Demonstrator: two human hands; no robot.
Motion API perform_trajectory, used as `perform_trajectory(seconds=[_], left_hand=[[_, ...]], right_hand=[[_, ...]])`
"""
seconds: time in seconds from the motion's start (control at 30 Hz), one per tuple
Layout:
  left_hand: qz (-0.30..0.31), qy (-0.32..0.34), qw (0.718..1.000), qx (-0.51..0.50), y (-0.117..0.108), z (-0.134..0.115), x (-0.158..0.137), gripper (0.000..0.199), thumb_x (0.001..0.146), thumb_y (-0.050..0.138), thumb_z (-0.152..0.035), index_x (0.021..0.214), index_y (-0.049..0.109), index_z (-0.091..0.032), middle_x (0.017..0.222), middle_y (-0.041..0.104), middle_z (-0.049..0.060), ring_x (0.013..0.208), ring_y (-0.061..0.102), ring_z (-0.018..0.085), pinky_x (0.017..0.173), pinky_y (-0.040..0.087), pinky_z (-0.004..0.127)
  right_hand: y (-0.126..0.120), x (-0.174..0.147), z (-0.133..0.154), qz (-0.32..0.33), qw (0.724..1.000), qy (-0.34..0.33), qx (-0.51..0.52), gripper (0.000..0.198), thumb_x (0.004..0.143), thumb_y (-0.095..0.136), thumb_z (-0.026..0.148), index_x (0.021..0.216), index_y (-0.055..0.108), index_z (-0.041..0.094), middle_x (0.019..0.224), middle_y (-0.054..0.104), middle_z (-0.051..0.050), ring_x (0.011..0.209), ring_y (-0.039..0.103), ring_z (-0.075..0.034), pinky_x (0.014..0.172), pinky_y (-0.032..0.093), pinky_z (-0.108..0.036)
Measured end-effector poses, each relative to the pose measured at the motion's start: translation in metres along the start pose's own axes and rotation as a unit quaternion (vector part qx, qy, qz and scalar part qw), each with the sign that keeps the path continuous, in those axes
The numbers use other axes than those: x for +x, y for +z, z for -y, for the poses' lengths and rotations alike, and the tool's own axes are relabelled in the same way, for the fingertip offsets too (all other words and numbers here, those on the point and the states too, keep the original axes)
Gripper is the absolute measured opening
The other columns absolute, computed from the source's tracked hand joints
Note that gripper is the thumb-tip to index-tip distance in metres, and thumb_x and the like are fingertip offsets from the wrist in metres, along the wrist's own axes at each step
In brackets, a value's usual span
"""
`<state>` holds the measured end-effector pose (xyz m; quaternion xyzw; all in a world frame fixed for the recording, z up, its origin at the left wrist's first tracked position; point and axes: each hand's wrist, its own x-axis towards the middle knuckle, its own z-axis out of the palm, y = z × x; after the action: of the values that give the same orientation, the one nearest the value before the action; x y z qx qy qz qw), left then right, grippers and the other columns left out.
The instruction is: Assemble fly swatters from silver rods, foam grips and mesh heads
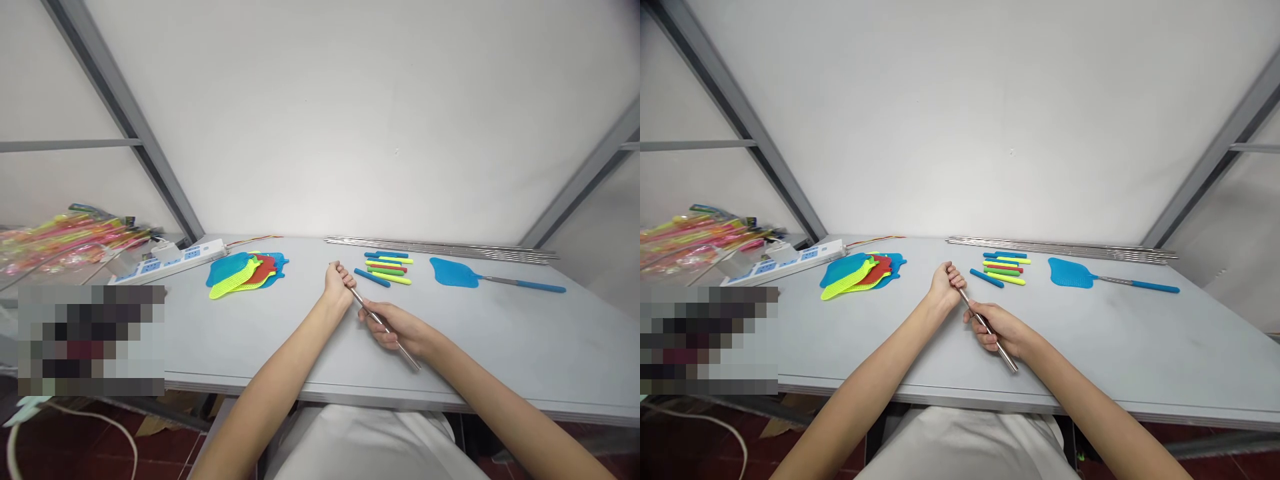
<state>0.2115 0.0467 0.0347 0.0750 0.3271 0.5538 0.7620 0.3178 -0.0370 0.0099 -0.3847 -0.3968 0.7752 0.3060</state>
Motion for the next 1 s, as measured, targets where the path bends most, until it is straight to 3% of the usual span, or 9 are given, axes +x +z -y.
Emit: perform_trajectory(seconds=[1.0], left_hand=[[-0.017, 0.005, 1.000, 0.022, -0.0004, 0.0004, 0.0023, 0.025, 0.071, 0.038, -0.019, 0.052, 0.022, -0.017, 0.039, 0.014, -0.009, 0.027, 0.013, 0.002, 0.029, 0.012, 0.015]], right_hand=[[0.0019, -0.0009, 0.0002, -0.018, 1.000, -0.004, -0.015, 0.033, 0.073, 0.040, 0.048, 0.073, 0.049, 0.015, 0.045, 0.026, 0.008, 0.031, 0.018, -0.001, 0.026, 0.016, -0.013]])
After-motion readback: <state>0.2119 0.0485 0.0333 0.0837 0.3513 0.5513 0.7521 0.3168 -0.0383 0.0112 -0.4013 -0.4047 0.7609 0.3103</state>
